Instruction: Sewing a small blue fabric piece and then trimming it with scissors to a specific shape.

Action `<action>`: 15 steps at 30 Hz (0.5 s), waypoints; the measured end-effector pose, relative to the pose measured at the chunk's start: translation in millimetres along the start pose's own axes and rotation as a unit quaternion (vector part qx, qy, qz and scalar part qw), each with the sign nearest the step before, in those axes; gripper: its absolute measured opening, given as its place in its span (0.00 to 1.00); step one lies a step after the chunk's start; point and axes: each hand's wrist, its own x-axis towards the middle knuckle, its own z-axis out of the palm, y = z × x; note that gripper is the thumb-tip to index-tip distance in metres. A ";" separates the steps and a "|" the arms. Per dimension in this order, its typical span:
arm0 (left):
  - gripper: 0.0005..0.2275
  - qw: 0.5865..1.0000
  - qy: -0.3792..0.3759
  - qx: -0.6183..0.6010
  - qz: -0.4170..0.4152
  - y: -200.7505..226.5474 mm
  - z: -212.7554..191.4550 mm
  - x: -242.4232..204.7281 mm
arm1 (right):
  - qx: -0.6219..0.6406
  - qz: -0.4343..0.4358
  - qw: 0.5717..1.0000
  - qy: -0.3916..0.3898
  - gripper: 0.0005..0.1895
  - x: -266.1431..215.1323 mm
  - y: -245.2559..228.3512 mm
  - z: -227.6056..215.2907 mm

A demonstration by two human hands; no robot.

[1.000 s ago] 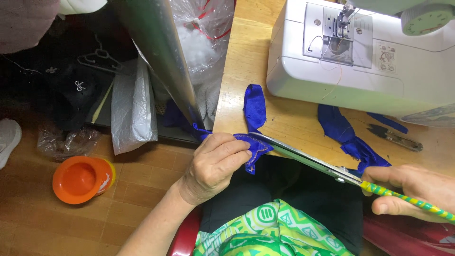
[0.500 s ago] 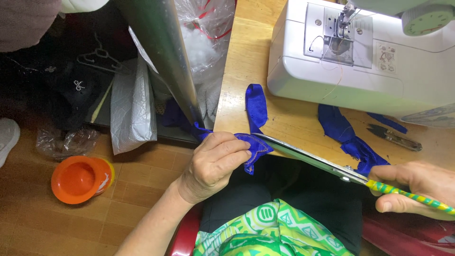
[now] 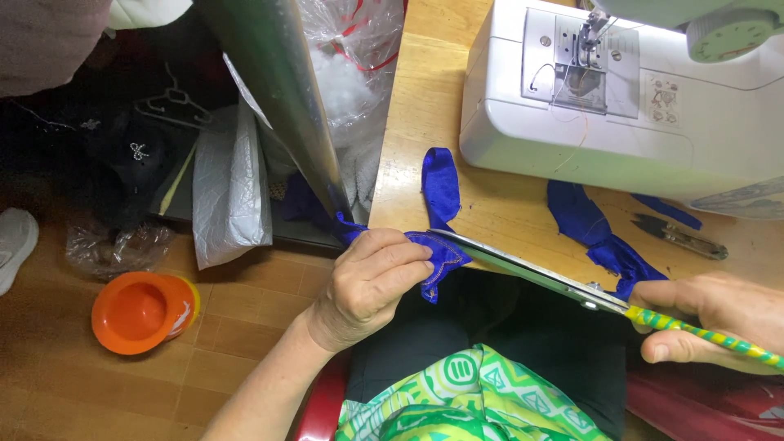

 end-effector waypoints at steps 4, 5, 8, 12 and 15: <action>0.06 1.000 0.003 -0.001 -0.002 -0.8 0.6 -1.8 | -0.007 -0.012 1.000 0.025 0.23 5.9 15.2 18.9; 0.06 1.000 0.002 -0.013 -0.006 -1.2 0.1 -2.0 | 0.022 -0.011 0.999 0.033 0.22 4.9 14.6 22.0; 0.06 0.999 -0.002 -0.037 -0.017 -0.5 -1.9 -0.6 | 0.181 -0.073 0.979 0.057 0.24 -0.6 26.9 47.3; 0.05 0.998 0.017 -0.014 -0.060 10.7 -5.1 20.7 | 0.343 -0.173 0.922 0.053 0.31 -3.8 60.2 91.7; 0.04 0.989 -0.006 0.100 -0.112 13.7 -5.0 40.7 | 0.365 -0.178 0.913 0.046 0.38 -15.7 70.1 118.2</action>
